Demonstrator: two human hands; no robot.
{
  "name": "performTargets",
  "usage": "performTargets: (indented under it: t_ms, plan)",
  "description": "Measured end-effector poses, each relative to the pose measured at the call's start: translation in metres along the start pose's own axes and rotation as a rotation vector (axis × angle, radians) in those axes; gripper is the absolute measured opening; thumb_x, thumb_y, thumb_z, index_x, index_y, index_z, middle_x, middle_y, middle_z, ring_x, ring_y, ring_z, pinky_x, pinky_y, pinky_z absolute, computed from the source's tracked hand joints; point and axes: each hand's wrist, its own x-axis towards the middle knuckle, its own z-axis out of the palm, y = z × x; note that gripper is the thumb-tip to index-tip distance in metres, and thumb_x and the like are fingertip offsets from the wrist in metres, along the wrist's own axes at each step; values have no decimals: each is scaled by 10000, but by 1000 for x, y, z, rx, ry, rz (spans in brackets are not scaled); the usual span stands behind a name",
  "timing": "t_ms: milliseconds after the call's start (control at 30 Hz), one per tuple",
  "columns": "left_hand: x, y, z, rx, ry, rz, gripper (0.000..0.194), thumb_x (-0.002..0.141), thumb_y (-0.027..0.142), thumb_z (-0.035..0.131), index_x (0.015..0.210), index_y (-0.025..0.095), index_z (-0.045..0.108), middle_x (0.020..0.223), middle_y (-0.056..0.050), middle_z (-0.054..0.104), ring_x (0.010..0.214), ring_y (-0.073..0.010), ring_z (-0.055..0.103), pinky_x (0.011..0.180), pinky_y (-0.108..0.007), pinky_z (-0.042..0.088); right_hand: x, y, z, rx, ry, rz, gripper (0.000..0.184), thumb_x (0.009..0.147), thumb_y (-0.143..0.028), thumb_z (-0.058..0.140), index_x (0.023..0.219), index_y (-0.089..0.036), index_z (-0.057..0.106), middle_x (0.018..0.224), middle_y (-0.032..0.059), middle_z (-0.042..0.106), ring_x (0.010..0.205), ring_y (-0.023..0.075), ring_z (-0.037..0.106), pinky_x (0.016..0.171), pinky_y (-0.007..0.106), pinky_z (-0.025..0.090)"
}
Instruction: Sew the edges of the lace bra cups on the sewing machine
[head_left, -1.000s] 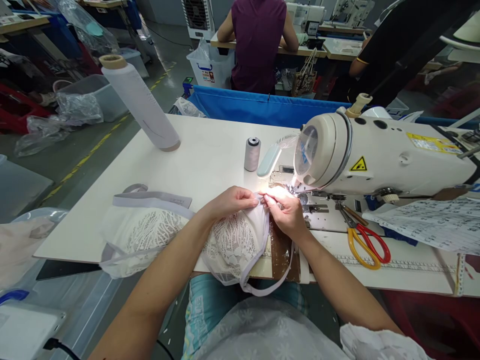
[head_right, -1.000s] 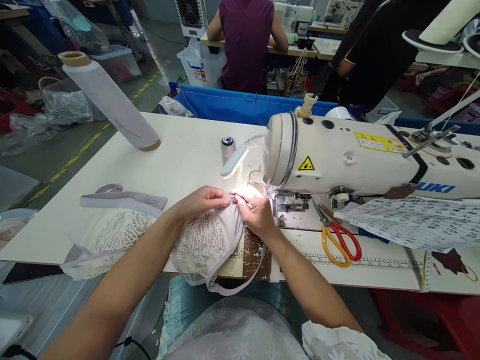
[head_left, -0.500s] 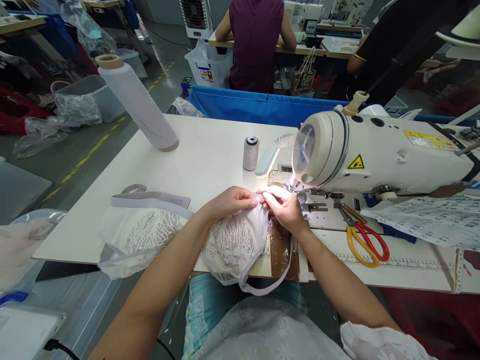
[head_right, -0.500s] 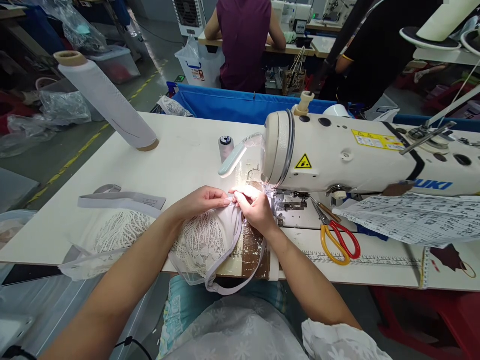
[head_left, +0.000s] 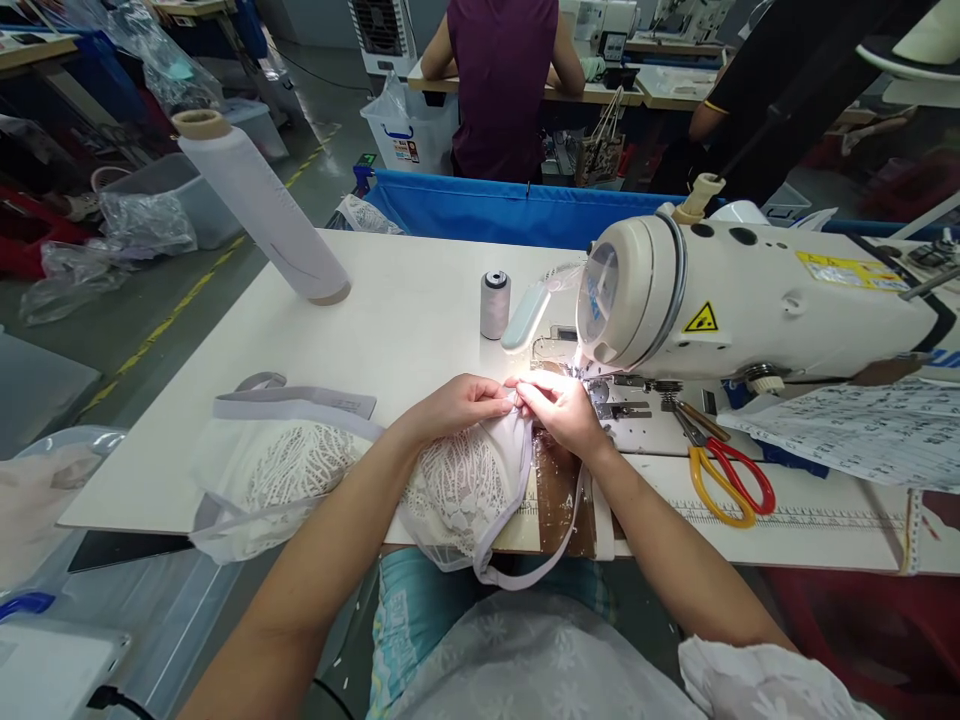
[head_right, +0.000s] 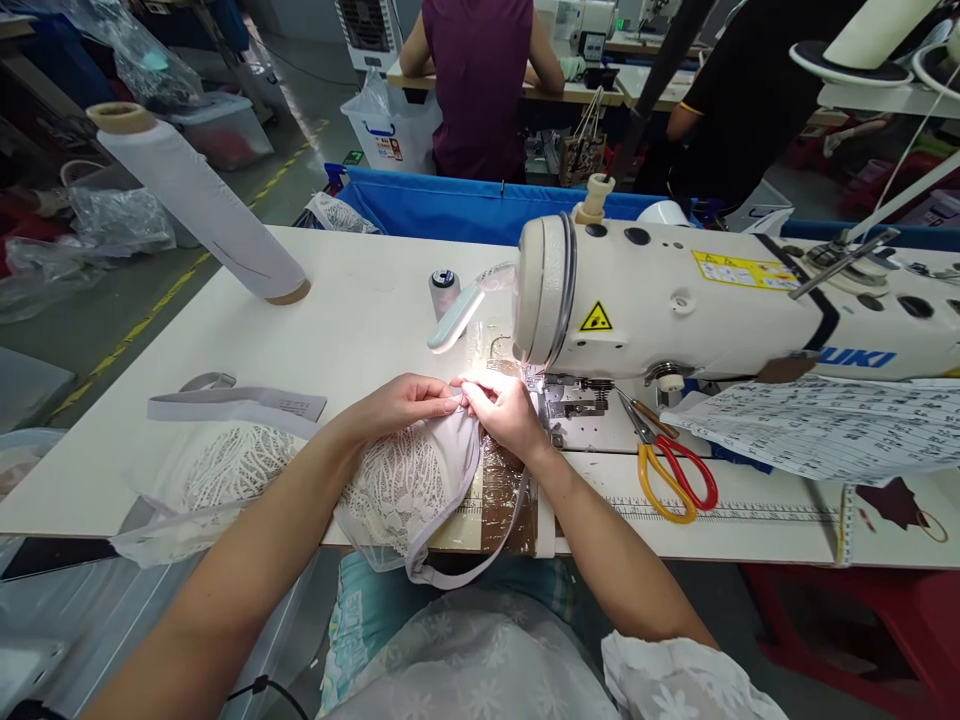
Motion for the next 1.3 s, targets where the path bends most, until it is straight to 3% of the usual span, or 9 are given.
performTargets:
  t_ms: [333,1300]
  plan:
    - [0,1,1,0,-25,20,354,849,402,520,604,166,423,610,42,334,554,-83,290,538,-247,218,2,-4,-2,42,-19,78,205,768,-285,601,870,-155,723,655,5,637,530,111,552,535,258,503]
    - [0,2,-2,-16,-49,3,310,852,394,530,654,156,500,628,38,349,554,-81,289,527,-250,222,-1,-1,1,64,27,39,196,796,-300,596,870,-164,716,645,8,639,547,120,571,517,253,500]
